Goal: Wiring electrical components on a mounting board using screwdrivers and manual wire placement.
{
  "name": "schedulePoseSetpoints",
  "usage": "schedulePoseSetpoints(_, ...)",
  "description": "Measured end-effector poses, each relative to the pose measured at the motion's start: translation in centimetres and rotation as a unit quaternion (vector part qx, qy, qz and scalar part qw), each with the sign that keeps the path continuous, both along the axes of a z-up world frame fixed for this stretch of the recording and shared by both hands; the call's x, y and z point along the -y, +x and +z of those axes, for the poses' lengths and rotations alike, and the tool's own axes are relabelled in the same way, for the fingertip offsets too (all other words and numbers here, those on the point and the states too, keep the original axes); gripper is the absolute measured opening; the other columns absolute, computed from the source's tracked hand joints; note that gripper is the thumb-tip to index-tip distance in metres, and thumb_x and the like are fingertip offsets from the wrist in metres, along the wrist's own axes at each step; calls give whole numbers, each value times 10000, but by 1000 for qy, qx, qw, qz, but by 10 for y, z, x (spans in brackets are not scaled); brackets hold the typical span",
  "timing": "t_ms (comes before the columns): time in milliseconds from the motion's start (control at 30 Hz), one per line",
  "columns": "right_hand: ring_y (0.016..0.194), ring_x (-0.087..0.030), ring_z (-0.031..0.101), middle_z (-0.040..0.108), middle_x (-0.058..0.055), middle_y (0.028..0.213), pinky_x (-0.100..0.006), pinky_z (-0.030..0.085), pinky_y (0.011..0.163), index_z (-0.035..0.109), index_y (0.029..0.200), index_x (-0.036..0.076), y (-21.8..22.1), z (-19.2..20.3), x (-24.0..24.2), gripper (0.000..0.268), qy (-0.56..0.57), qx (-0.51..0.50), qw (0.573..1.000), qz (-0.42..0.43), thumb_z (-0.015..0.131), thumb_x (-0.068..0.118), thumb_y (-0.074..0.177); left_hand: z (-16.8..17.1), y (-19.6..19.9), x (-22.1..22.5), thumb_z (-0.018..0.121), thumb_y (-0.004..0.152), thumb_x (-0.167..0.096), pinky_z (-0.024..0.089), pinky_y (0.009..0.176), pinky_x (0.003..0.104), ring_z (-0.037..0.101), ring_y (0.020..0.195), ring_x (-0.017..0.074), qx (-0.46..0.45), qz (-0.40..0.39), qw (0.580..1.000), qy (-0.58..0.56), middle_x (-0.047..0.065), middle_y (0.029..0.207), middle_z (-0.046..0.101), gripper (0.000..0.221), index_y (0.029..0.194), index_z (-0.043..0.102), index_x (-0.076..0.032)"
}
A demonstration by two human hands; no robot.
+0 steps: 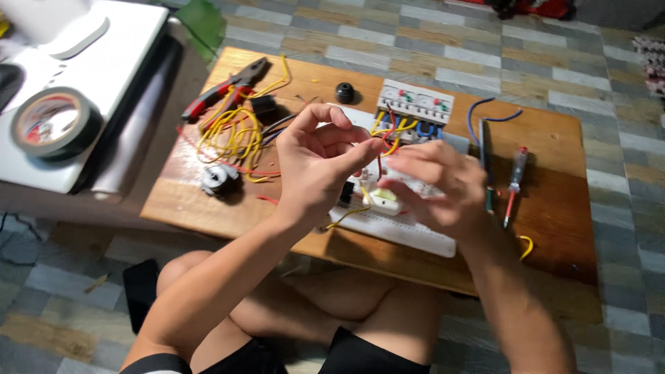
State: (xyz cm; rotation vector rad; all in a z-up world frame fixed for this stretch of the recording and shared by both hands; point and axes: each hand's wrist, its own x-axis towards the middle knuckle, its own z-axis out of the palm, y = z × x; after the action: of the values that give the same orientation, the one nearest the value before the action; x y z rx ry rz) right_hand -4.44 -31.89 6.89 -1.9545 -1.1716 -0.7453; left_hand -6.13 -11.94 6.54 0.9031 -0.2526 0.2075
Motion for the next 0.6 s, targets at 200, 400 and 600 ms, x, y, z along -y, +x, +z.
schedulePoseSetpoints(200, 840, -250, 659, 705, -123, 1008, -357, 563, 731, 713, 983, 23, -5, 1, 3, 212, 29, 21, 999, -18, 861, -16, 836, 10, 10, 21, 770, 849, 90, 598, 695, 216, 725, 788, 150, -10, -49, 999, 21, 142, 905, 727, 310, 1003, 525, -22)
schedulePoseSetpoints(400, 812, -167, 630, 697, -88, 924, -287, 525, 751, 664, 980, 25, 1, -4, 11, 234, 191, -124, 974, 6, 800, -103, 839, 47, 25, 9, 763, 832, 122, 498, 726, 293, 638, 852, 196, 317, 74, 866, 380, 94, 1075, 694, 219, 990, 670, 3)
schedulePoseSetpoints(600, 754, -95, 573, 705, -61, 884, -219, 472, 713, 670, 967, 80, 8, -5, 12, 183, 291, -260, 919, 62, 813, 59, 854, 40, 42, 0, 790, 842, 83, 412, 566, 236, 541, 634, 116, 303, -73, 871, 379, 60, 825, 718, 141, 960, 737, 28)
